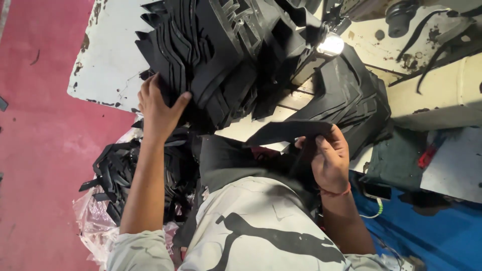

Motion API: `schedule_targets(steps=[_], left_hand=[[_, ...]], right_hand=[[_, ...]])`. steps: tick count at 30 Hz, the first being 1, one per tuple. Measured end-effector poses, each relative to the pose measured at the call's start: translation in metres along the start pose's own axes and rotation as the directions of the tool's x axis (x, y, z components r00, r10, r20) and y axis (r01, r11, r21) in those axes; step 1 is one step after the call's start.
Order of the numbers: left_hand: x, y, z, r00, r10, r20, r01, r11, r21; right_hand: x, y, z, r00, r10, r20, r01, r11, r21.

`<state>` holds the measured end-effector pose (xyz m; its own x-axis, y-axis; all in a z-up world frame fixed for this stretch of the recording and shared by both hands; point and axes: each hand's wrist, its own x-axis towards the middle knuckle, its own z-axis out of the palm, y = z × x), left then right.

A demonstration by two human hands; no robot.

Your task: The person sorts black fabric pieces on a worktable, picking up pieces from a pile and placing them into a separate stack. The person handles the pieces by hand, repeatedly lifting and restacking them.

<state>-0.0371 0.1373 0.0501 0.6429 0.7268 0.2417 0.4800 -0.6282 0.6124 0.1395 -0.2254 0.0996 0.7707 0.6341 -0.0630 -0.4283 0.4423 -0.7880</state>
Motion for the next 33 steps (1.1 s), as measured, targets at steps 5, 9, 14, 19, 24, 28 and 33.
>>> schedule_targets(steps=[5, 9, 14, 19, 24, 28, 33], left_hand=[[0.006, 0.011, -0.007, 1.0, 0.016, -0.009, -0.016, 0.999, -0.049], [0.013, 0.005, -0.007, 0.997, 0.04, -0.073, -0.049, 0.99, -0.133], [0.016, -0.029, 0.002, 0.987, -0.15, -0.059, 0.105, 0.875, -0.472], [0.044, -0.006, -0.002, 0.999, 0.039, 0.031, -0.028, 0.959, -0.283], [0.071, 0.013, -0.011, 0.975, 0.017, 0.221, 0.113, 0.821, -0.559], [0.077, -0.012, 0.002, 0.993, 0.063, 0.096, 0.0, 0.838, -0.546], [0.079, 0.023, -0.017, 0.996, 0.04, 0.084, 0.001, 0.898, -0.44]], right_hand=[[-0.002, -0.004, -0.011, 0.976, -0.148, 0.161, 0.19, 0.937, -0.292], [-0.017, -0.016, -0.015, 0.961, -0.213, 0.174, 0.273, 0.656, -0.704], [-0.019, -0.029, -0.002, 0.844, -0.465, 0.268, 0.471, 0.403, -0.785], [-0.02, -0.03, 0.021, 0.931, -0.365, 0.03, 0.354, 0.875, -0.331], [-0.024, -0.018, 0.006, 0.954, -0.297, 0.032, 0.298, 0.942, -0.158], [-0.022, -0.011, -0.002, 0.796, -0.515, 0.318, 0.542, 0.372, -0.754], [-0.013, -0.014, 0.021, 0.935, -0.343, -0.088, 0.293, 0.889, -0.353]])
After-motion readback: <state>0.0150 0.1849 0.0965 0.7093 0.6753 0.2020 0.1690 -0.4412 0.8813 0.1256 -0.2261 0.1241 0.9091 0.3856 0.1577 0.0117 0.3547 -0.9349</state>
